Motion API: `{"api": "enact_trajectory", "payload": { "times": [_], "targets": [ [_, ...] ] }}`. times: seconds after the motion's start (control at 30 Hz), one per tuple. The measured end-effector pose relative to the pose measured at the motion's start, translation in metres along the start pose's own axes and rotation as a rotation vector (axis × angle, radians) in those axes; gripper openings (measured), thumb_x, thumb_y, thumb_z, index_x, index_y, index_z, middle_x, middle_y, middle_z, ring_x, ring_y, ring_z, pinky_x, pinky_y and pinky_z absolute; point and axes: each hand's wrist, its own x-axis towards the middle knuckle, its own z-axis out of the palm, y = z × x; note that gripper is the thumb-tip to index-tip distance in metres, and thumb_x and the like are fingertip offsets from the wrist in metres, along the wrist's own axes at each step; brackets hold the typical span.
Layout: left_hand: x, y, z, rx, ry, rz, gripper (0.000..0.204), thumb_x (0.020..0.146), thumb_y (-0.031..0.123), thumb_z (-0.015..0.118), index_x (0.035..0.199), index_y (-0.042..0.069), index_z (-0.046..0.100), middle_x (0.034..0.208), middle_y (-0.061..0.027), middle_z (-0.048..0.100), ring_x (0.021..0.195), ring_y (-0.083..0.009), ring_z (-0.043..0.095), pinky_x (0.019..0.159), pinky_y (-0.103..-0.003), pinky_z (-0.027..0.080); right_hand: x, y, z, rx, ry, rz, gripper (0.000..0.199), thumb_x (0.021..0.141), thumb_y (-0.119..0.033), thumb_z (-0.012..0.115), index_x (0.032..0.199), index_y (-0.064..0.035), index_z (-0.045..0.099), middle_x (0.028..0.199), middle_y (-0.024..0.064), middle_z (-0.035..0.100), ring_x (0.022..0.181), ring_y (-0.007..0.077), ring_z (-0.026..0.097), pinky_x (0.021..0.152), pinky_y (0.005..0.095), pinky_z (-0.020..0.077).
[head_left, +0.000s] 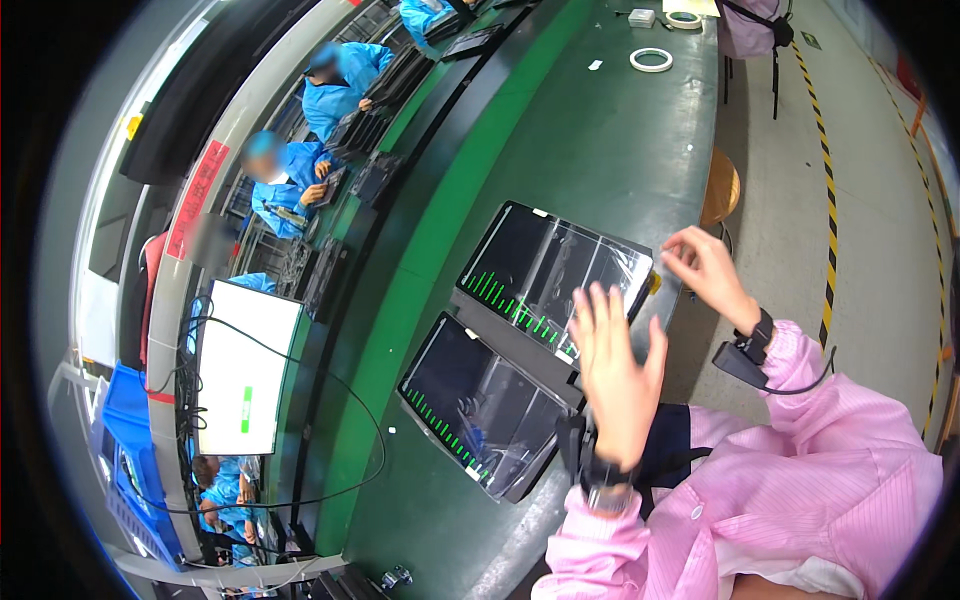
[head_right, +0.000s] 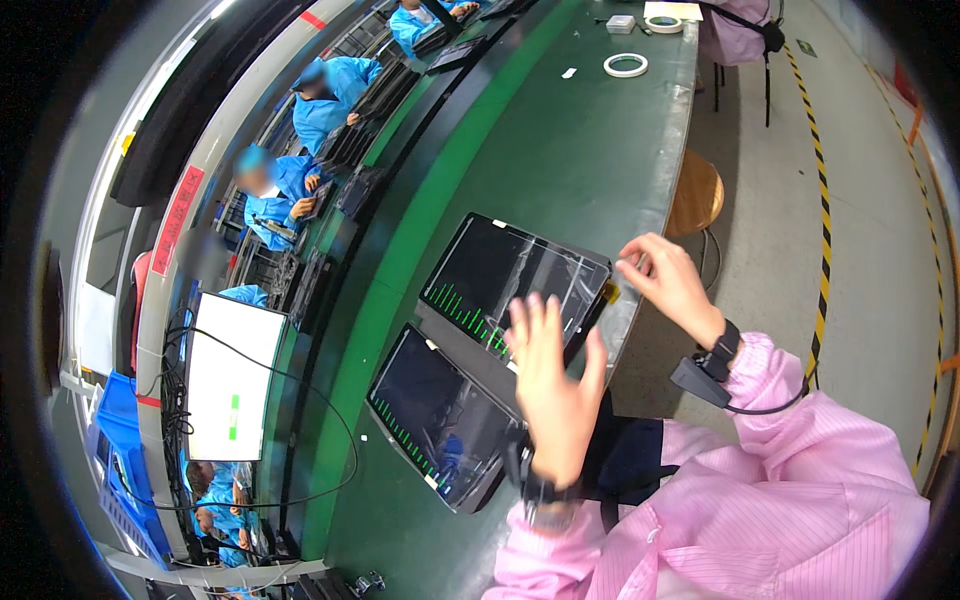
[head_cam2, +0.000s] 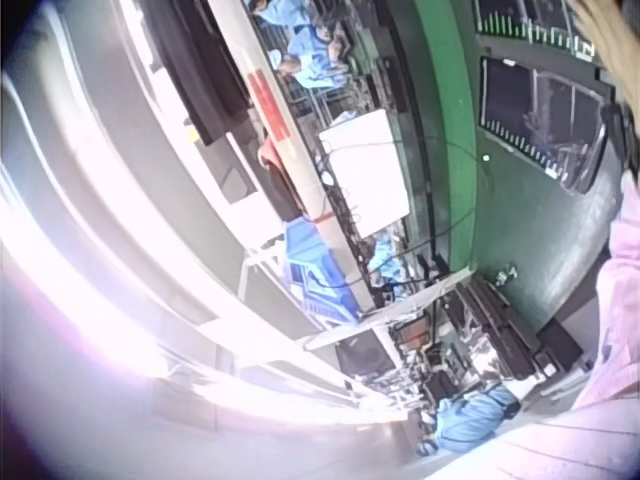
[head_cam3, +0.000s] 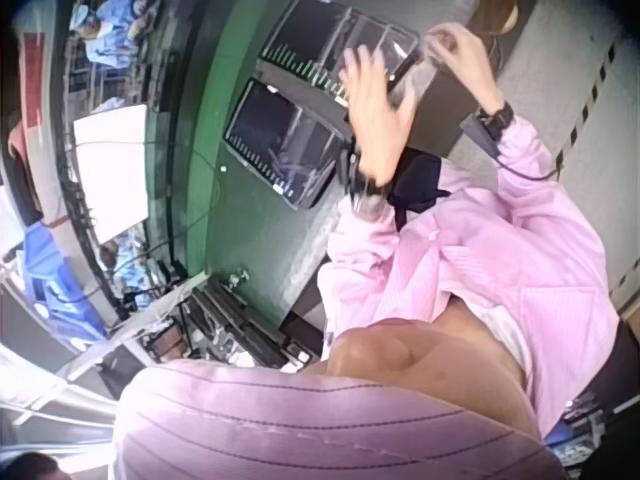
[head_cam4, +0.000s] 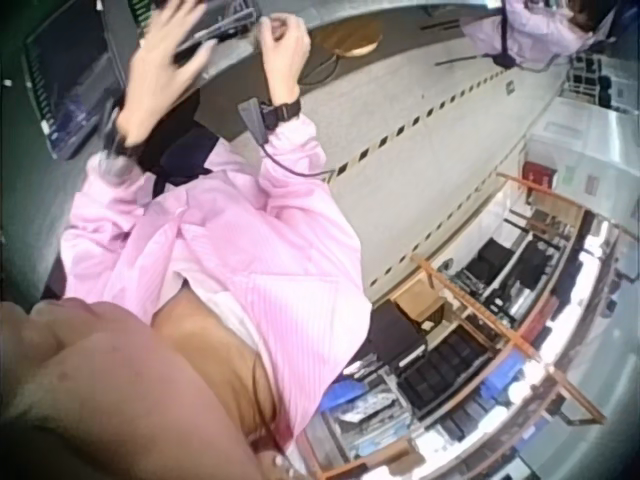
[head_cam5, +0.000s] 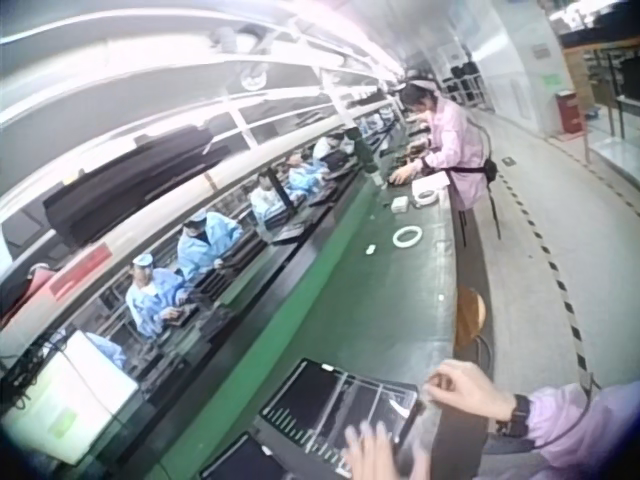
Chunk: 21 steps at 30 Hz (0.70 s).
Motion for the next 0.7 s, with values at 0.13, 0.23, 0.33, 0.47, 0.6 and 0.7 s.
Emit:
{"api": "enact_trajectory", "payload": {
  "times": [0.13,0.23,0.33,0.47,0.6,0.7],
  "targets": [
    [-0.043,0.002,-0.081,0.115,0.041,-0.190,0.048,0.077,0.006,0.063,0.124,0.000,0.054,0.134,-0.0201,0.047,0.131,-0.0354,0.038,0.109,-0.049,0.020,0.001,-0.030,-0.007,-0.016,-0.070,-0.266,0.015,0.087,-0.015,0.056,0.093,-0.0050,0.065,0.087,0.0064,0.056,0.083,0.0201,0.053,0.075,0.0320,0.0432],
    [-0.074,-0.011,-0.117,0.231,0.122,-0.262,0.045,0.077,0.004,0.059,0.122,0.000,0.055,0.135,-0.0196,0.047,0.131,-0.0373,0.037,0.110,-0.050,0.017,-0.005,-0.053,0.010,-0.085,-0.327,-0.526,0.019,0.088,-0.019,0.056,0.102,-0.0109,0.067,0.112,0.0061,0.051,0.111,0.0267,0.044,0.094,0.0410,0.0349],
    [-0.105,-0.024,-0.140,0.336,0.133,-0.328,0.044,0.079,0.010,0.058,0.123,0.001,0.055,0.136,-0.0218,0.044,0.130,-0.0418,0.035,0.109,-0.056,0.015,-0.006,-0.068,0.032,-0.117,-0.423,-0.616,0.020,0.086,-0.021,0.059,0.103,-0.0126,0.067,0.125,0.0063,0.046,0.122,0.0288,0.037,0.098,0.0450,0.0319],
    [-0.142,-0.044,-0.160,0.397,0.104,-0.486,0.041,0.084,0.009,0.049,0.124,0.002,0.055,0.141,-0.0219,0.038,0.134,-0.0401,0.028,0.110,-0.054,0.010,-0.007,-0.076,0.051,-0.245,-0.586,-0.613,0.021,0.080,-0.018,0.065,0.100,-0.0131,0.066,0.132,0.0054,0.043,0.128,0.0308,0.032,0.098,0.0504,0.0304],
    [-0.154,-0.070,-0.172,0.474,0.016,-0.574,0.039,0.094,0.017,0.038,0.128,0.010,0.054,0.148,-0.0200,0.025,0.137,-0.0402,0.016,0.109,-0.055,0.007,-0.006,-0.078,0.051,-0.182,-0.528,-0.555,0.018,0.086,-0.020,0.057,0.100,-0.0137,0.066,0.129,0.0059,0.045,0.127,0.0298,0.033,0.102,0.0463,0.0246],
    [-0.151,-0.086,-0.172,0.444,-0.040,-0.562,0.039,0.096,0.023,0.035,0.130,0.015,0.054,0.150,-0.0208,0.017,0.138,-0.0418,0.011,0.109,-0.057,0.005,-0.001,-0.072,0.045,-0.236,-0.352,-0.460,0.025,0.093,-0.024,0.045,0.105,-0.0146,0.066,0.127,0.0059,0.046,0.125,0.0278,0.035,0.103,0.0431,0.0214]
  ]
}}
